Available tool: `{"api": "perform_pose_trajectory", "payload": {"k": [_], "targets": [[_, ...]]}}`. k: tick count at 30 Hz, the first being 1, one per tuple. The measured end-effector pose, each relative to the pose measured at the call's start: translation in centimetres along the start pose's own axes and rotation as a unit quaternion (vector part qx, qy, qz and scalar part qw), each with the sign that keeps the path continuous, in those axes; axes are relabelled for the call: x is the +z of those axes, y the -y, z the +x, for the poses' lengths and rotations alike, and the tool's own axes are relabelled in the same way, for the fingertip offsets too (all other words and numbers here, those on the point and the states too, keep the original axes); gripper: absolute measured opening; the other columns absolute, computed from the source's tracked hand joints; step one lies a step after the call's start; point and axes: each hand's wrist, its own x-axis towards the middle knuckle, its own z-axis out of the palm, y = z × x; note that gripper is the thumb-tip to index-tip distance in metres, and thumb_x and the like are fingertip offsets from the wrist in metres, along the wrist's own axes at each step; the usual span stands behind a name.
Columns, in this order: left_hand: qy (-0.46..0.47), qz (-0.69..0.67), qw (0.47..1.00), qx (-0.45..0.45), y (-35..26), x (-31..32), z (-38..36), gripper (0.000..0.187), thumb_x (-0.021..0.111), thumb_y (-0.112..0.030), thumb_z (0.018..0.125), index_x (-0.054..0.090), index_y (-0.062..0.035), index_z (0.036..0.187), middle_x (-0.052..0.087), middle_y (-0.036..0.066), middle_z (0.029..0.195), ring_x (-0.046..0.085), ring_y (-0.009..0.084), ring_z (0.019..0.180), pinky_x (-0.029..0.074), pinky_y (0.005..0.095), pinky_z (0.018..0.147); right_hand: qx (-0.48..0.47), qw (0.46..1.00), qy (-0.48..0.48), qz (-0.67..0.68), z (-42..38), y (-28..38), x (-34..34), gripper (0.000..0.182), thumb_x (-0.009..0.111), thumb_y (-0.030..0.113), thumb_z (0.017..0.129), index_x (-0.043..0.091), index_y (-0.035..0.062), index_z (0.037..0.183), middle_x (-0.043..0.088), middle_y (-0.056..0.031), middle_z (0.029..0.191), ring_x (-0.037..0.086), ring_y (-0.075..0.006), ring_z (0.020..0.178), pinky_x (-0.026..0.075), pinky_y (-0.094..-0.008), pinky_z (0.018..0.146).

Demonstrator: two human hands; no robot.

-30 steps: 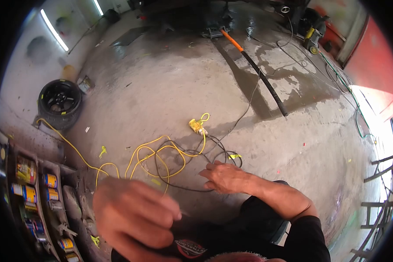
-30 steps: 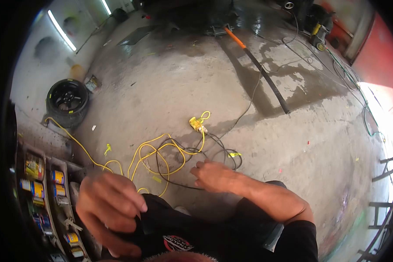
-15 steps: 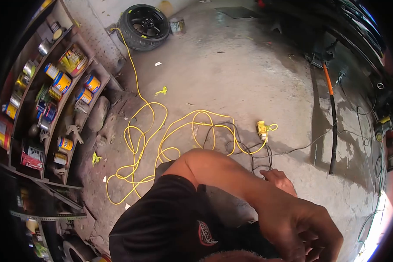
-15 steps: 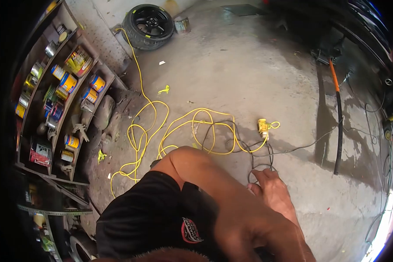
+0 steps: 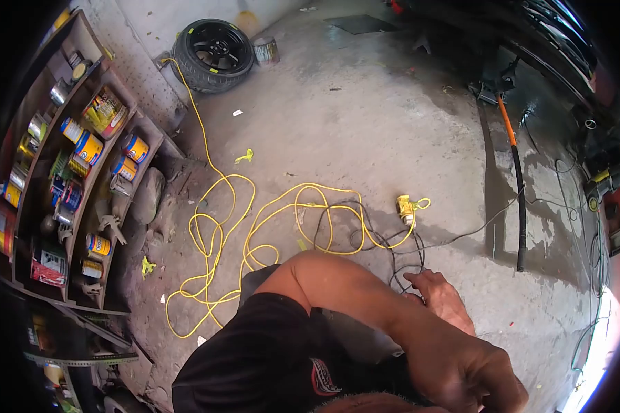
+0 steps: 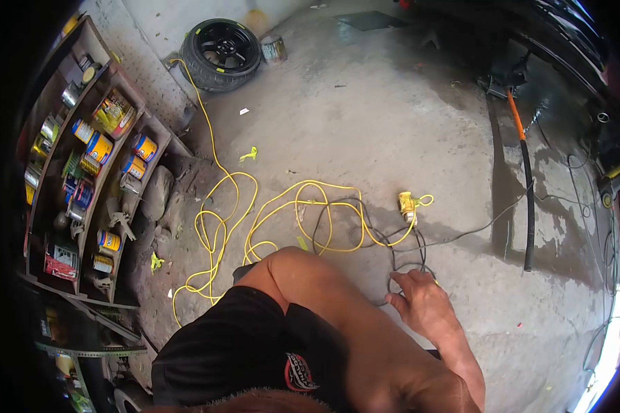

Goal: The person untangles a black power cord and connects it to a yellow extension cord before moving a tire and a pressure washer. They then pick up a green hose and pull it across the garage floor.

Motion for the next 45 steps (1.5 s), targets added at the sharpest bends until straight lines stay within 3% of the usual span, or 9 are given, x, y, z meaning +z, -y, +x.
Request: {"api": "perform_pose_trajectory", "payload": {"k": [20,23,27,28,30,32,34,40,45], "targets": [[-0.011,-0.079,0.996,-0.026,0.2,0.9,-0.2,0.042,0.061,-0.026,0.093,0.055,0.0085,0.116,0.062,0.012,0.104,0.057,0.0158,0.095,0.046,0.0302,0.08,-0.001,1.0,0.005,0.013,0.3,-0.1,0.1,0.037,0.068,0.022,0.083,0.061,0.0048,0.115,0.062,-0.0139,0.097,0.059,-0.0353,0.093,0.051,-0.0431,0.079],[0.022,0.066,0.997,0.026,1.1,-0.7,-0.3,0.041,0.058,-0.026,0.095,0.055,0.0076,0.118,0.062,0.014,0.099,0.059,0.0191,0.087,0.047,0.0307,0.073,-0.009,1.0,-0.003,0.013,0.2,0.3,-0.3,0.036,0.067,0.021,0.084,0.06,0.0037,0.115,0.062,-0.0145,0.098,0.059,-0.0353,0.094,0.051,-0.0427,0.079],[0.019,0.31,0.95,-0.027,-2.4,-2.3,-0.3,0.025,0.064,-0.016,0.086,0.059,-0.0035,0.107,0.059,0.005,0.089,0.057,0.0126,0.083,0.045,0.0276,0.071,-0.084,0.996,0.006,0.008,0.3,-2.2,1.0,0.035,0.063,0.02,0.086,0.059,0.0007,0.115,0.06,-0.0162,0.101,0.058,-0.0338,0.098,0.051,-0.0413,0.08],[-0.033,0.34,0.938,-0.056,-3.8,-2.1,-0.1,0.02,0.062,-0.014,0.088,0.061,-0.0039,0.105,0.059,0.007,0.091,0.056,0.0148,0.078,0.044,0.028,0.068,0.004,0.985,-0.003,0.171,-0.7,-2.2,0.8,0.035,0.063,0.019,0.086,0.058,0.0006,0.115,0.06,-0.0166,0.102,0.058,-0.0341,0.099,0.051,-0.0417,0.08],[-0.123,0.386,0.91,-0.093,-6.1,-2.0,-0.2,0.021,0.067,-0.011,0.086,0.062,-0.0039,0.106,0.06,0.008,0.095,0.057,0.0174,0.075,0.044,0.0294,0.065,0.165,0.86,-0.034,0.482,-2.5,1.3,-1.3,0.034,0.062,0.018,0.086,0.058,0.0003,0.115,0.059,-0.0174,0.104,0.057,-0.0347,0.1,0.051,-0.0425,0.082],[-0.194,0.391,0.898,-0.051,-7.8,-2.0,-0.8,0.026,0.072,-0.011,0.082,0.058,-0.0022,0.102,0.059,0.004,0.086,0.056,0.0114,0.077,0.044,0.0251,0.068,0.106,0.9,-0.014,0.422,-2.0,0.0,-1.0,0.034,0.062,0.017,0.086,0.057,0.0003,0.114,0.059,-0.0178,0.105,0.057,-0.0357,0.101,0.05,-0.0437,0.083],[-0.207,0.418,0.884,0.014,-9.8,-1.8,-0.9,0.02,0.069,-0.014,0.086,0.054,-0.0064,0.096,0.058,0.004,0.083,0.056,0.0147,0.074,0.047,0.0282,0.065,-0.059,0.997,-0.04,0.031,-1.1,-2.2,0.9,0.033,0.063,0.018,0.085,0.058,0.0006,0.112,0.06,-0.0182,0.104,0.057,-0.0374,0.102,0.049,-0.0458,0.085],[-0.243,0.457,0.844,0.143,-13.3,0.2,-0.7,0.012,0.059,-0.017,0.095,0.049,-0.0102,0.095,0.047,0.001,0.077,0.044,0.0139,0.064,0.04,0.03,0.062,-0.063,0.997,-0.037,0.032,-1.6,-2.7,0.4,0.037,0.063,0.022,0.087,0.057,0.001,0.117,0.06,-0.0157,0.103,0.057,-0.0358,0.098,0.049,-0.0435,0.085],[-0.23,0.47,0.837,0.159,-14.5,0.9,-0.7,0.013,0.055,-0.022,0.097,0.047,-0.0107,0.095,0.047,0.001,0.076,0.045,0.0146,0.067,0.039,0.0311,0.064,-0.073,0.996,-0.032,0.046,-2.4,-2.7,-0.6,0.035,0.063,0.022,0.087,0.056,0.0003,0.114,0.058,-0.0168,0.104,0.057,-0.0368,0.1,0.048,-0.0449,0.085]]}}
